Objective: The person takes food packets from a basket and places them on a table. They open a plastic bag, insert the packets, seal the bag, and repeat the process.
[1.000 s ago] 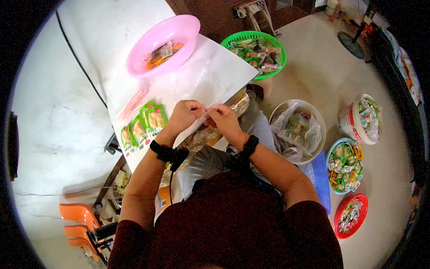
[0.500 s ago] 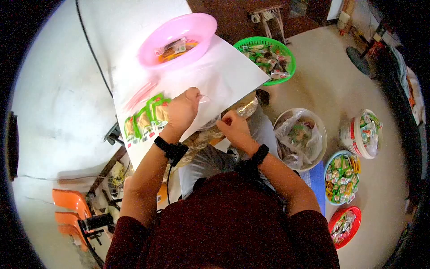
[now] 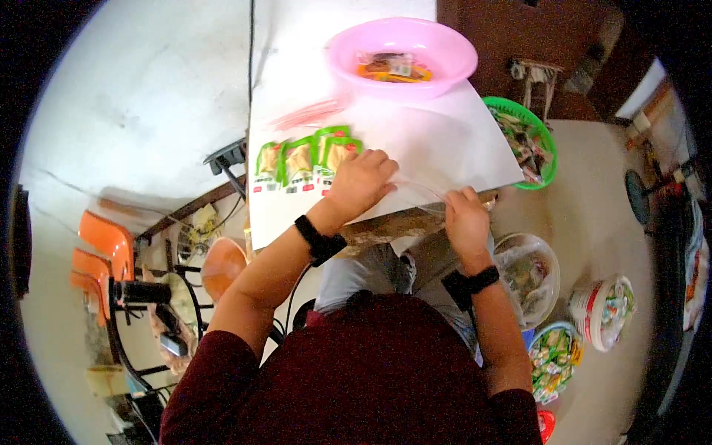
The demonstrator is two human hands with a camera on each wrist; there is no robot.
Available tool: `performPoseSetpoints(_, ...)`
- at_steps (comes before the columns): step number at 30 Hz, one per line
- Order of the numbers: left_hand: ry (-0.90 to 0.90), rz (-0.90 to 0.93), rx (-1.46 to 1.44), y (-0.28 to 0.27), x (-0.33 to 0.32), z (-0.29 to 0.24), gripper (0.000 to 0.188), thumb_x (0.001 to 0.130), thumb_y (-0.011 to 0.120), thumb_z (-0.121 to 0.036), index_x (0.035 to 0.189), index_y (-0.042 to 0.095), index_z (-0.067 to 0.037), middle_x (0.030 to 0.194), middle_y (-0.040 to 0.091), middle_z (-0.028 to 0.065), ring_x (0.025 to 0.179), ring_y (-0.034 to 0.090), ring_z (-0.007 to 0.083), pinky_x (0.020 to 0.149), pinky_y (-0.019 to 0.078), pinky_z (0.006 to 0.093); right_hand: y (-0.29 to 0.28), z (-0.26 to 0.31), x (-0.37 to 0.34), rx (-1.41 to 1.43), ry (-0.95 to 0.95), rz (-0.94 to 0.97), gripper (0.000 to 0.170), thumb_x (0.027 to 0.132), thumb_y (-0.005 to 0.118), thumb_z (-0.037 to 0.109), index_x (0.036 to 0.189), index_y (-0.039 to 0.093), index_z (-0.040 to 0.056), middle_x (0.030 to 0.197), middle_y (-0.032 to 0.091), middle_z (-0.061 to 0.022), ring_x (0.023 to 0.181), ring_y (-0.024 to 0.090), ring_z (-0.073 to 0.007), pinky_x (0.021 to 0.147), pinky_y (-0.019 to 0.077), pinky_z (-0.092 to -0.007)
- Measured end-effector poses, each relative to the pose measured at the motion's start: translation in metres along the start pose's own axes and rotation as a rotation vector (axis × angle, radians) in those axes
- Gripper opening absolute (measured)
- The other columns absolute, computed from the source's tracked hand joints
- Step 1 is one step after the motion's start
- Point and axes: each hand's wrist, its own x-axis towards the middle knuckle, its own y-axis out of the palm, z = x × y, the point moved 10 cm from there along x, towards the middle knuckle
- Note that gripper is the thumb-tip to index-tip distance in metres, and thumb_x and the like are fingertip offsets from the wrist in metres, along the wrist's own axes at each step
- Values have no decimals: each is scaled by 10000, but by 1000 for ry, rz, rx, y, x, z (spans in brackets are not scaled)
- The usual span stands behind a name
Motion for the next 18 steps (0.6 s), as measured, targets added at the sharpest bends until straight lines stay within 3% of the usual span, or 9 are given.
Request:
performPoseSetpoints(2,-166,-116,-172,-17,-23,41,377,748,708,-278,1061,603,-95,1047,605,120,976,585,295,822,467,408,3,0,-1,-11,7,18,66,815,612,114,838,591,56,810,546,-124,731,572,-354,632,467,-446)
performPoseSetpoints(3,-325,-103,-236,-13,-38,76,521,736,744,-395,1099,601,-49,1064,600,182,1007,564,355,848,445,470,5,0,-2,-9,9,20,72,815,618,122,849,599,61,818,556,-122,746,579,-352,640,472,-441)
performPoseSetpoints(4,-470,-128,-244,-14,-55,112,493,740,735,-389,1056,602,-34,1038,610,189,971,574,377,819,463,474,7,1,-3,-8,13,22,79,816,623,130,860,608,65,825,566,-120,760,586,-350,649,477,-436)
performPoseSetpoints(5,-657,7,-153,-18,-70,141,461,818,682,-375,1123,597,-39,1095,603,199,1007,574,364,851,472,459,9,3,-3,-14,14,37,89,815,631,139,868,614,69,828,573,-118,766,589,-347,652,479,-431)
performPoseSetpoints(6,-776,-54,-22,-13,-96,182,484,782,676,-451,996,606,-23,970,628,218,895,605,388,739,499,468,11,5,-3,-22,16,50,100,813,638,149,875,620,73,830,580,-115,771,592,-344,656,482,-426)
performPoseSetpoints(10,-1188,274,166,-16,-171,244,558,778,669,-480,1075,617,-9,1054,653,195,1012,623,357,833,509,452,12,20,-3,-5,-8,39,118,810,660,172,876,630,79,807,583,-104,759,591,-332,650,481,-420)
performPoseSetpoints(12,-1187,206,63,8,-195,276,567,753,698,-466,1077,617,-8,1079,651,201,1008,632,362,834,517,436,10,30,-1,-8,-19,58,111,816,656,177,864,635,79,801,580,-103,751,588,-325,644,480,-416)
performPoseSetpoints(15,-1303,270,38,-8,-198,270,586,673,778,-447,1026,656,3,1090,651,210,1016,632,355,834,520,431,12,26,-2,3,2,65,106,823,649,183,847,640,81,799,578,-103,743,586,-315,637,479,-409)
performPoseSetpoints(18,-1285,139,-30,-6,-216,295,569,636,794,-398,1002,664,18,969,682,207,923,661,362,783,527,429,11,27,1,-6,21,62,100,831,634,180,819,637,80,798,577,-103,733,588,-312,625,477,-402)
